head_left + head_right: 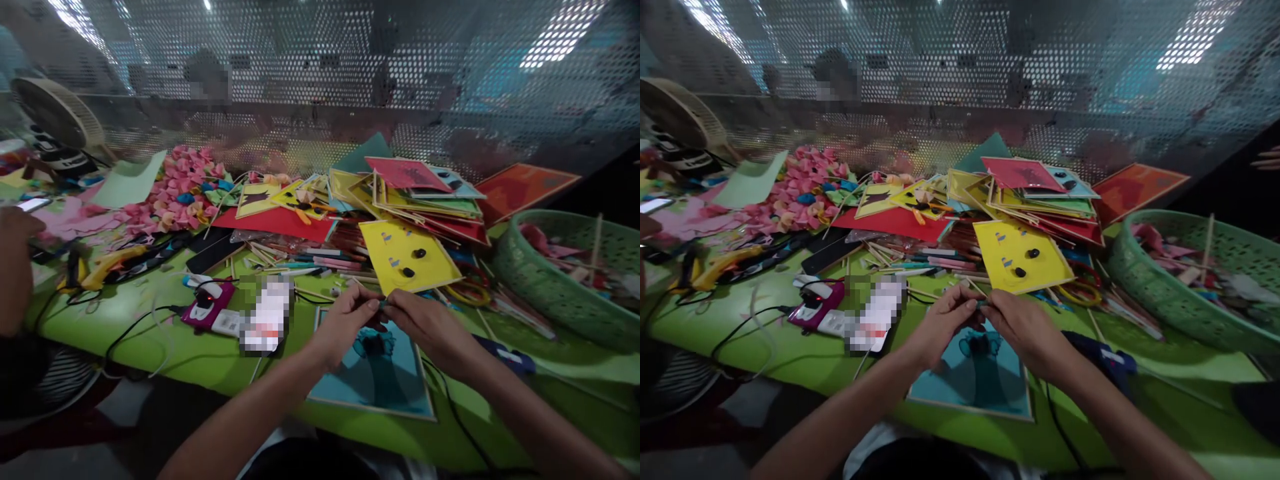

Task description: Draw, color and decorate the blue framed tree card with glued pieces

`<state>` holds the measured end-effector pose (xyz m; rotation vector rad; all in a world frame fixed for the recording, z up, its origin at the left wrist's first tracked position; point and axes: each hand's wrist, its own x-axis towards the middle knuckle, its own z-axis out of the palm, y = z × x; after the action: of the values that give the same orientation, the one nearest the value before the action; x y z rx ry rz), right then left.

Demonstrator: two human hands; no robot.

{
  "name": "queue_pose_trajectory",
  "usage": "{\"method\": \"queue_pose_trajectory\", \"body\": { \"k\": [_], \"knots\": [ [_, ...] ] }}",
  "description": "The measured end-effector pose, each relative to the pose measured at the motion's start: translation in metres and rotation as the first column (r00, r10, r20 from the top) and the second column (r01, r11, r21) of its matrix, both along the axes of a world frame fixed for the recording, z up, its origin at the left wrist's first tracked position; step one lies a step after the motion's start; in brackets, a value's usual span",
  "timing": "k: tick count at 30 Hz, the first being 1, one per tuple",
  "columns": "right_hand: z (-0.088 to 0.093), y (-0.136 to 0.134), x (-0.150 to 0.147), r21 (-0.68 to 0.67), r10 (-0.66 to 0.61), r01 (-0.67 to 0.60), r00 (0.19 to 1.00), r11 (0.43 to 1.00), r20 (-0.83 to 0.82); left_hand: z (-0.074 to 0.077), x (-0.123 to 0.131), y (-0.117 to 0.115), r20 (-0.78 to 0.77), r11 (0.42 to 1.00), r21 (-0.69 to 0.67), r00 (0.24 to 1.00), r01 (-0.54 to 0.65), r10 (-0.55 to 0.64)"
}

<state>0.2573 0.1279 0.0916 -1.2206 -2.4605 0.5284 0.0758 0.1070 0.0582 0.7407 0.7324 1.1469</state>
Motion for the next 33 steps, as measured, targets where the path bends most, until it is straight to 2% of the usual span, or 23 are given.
{"method": "queue_pose_trajectory", "body": {
  "k": [4,8,16,22,25,28,33],
  "knots": [
    [-0.011,-0.001,0.002,0.06,0.005,-0.005,1.0,0.998,0.002,-0.004,0.001,-0.001,-0.016,1.0,-0.022,1.0,0.012,-0.012],
    [-0.013,-0.003,0.004,0.096,0.028,-0.027,0.999,0.995,-0.014,-0.006,0.002,-0.003,-0.01,0.999,-0.035,0.999,0.031,-0.032],
    [-0.018,-0.007,0.009,0.007,0.026,-0.025,0.997,1.0,-0.07,-0.009,0.003,-0.006,0.001,0.997,-0.066,1.0,0.025,-0.025],
    [-0.029,-0.007,0.009,0.168,0.062,-0.054,0.997,0.984,-0.042,-0.011,0.004,-0.007,-0.079,1.0,-0.016,0.997,0.01,-0.012],
    [-0.032,-0.006,0.008,0.193,0.078,-0.067,0.996,0.979,-0.051,-0.012,0.004,-0.008,-0.082,1.0,-0.005,0.997,0.001,-0.002],
    [-0.029,-0.006,0.009,0.148,0.09,-0.077,0.993,0.986,-0.081,-0.013,0.005,-0.007,-0.07,1.0,-0.01,0.998,0.003,-0.003],
    [-0.025,-0.006,0.013,-0.009,0.041,-0.042,0.995,0.999,-0.092,-0.013,0.006,-0.007,-0.003,0.999,-0.047,1.0,0.001,-0.001]
  ]
}}
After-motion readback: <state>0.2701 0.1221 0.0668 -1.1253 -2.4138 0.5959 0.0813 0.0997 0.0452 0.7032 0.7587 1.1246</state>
